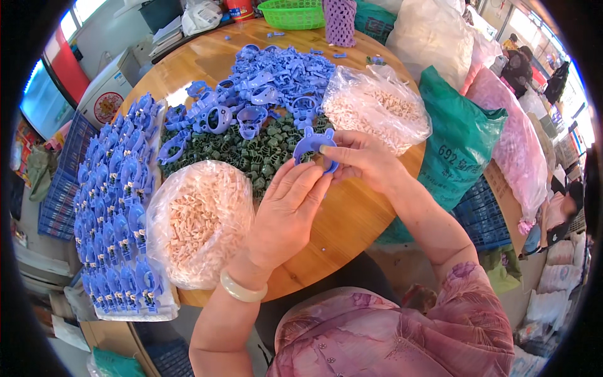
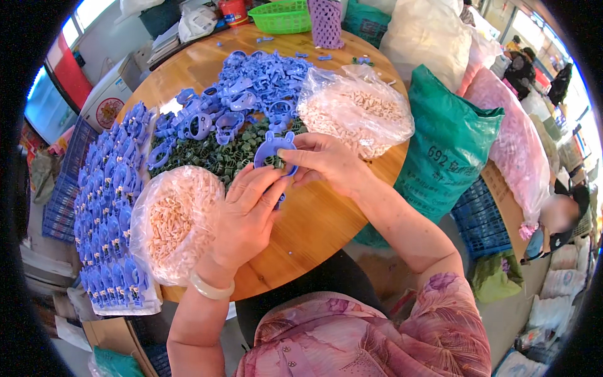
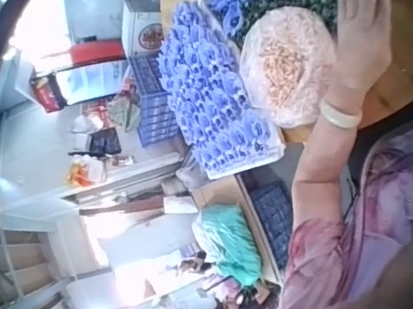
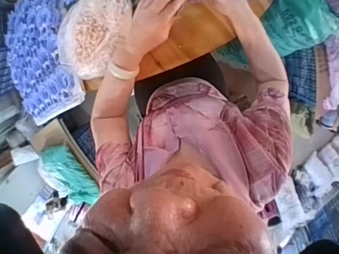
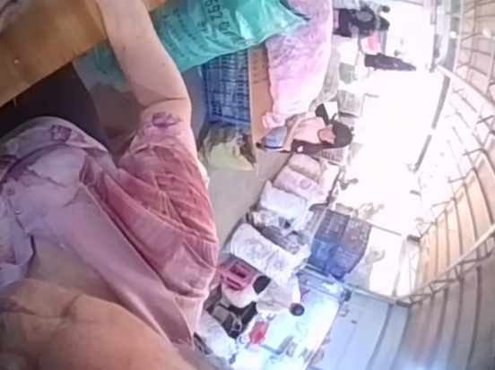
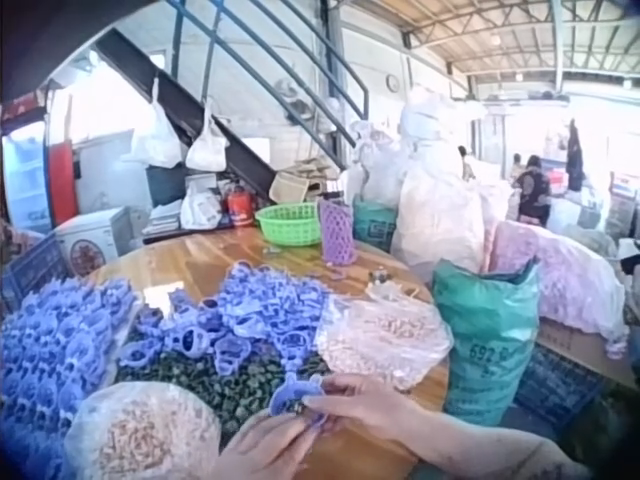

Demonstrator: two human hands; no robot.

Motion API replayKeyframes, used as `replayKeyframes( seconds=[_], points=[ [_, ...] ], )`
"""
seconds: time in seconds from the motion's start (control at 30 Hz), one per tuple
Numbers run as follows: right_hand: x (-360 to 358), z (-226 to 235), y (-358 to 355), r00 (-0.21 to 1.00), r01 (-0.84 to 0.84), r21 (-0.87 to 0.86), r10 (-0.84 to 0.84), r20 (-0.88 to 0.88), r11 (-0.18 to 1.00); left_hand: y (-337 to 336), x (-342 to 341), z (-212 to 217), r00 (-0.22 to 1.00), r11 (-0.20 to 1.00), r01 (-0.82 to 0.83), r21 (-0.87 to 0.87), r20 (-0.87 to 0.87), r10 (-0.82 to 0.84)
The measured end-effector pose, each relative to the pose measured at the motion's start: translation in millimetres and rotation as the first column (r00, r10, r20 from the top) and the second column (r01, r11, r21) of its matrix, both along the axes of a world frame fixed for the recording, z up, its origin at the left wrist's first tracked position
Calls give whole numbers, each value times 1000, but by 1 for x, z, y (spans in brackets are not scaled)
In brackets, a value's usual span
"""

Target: Assembling small blue and green plastic toy components by hand at a workbench.

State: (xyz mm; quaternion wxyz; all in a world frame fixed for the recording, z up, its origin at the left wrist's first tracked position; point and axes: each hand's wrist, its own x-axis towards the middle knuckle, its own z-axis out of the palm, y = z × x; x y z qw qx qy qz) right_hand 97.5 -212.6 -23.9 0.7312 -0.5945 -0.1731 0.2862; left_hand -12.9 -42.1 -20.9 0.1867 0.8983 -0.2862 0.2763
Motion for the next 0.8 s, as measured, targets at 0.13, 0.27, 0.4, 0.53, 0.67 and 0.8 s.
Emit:
replayKeyframes(
  seconds=[0.13, 0.27, 0.4, 0.53, 0.67, 0.8],
  points=[
    [1, -4, 0, 1000, -25, -25, 25, 7, 999, 0, 3, -11, 1000, 999, 15, 43, 22, -16],
    [0, 0, -3, 989, -16, -191, 44, 143, 982, -3, 1, -8, 998, 1000, -1, -22, 66, 3],
    [6, -11, -6, 958, -50, -308, 133, 255, 950, -2, -2, -10, 998, 938, -26, -347, -60, 5],
    [-1, -2, -10, 897, 132, -487, 104, 429, 863, 3, -1, -15, 934, 694, -204, -691, -349, -73],
    [0, 5, -6, 885, 171, -558, 123, 449, 812, 6, 3, -24, 816, 389, -350, -852, -481, -321],
    [5, -1, -8, 879, 141, -620, 191, 437, 771, 5, 8, -30, 730, 190, -461, -867, -493, -474]
  ],
)
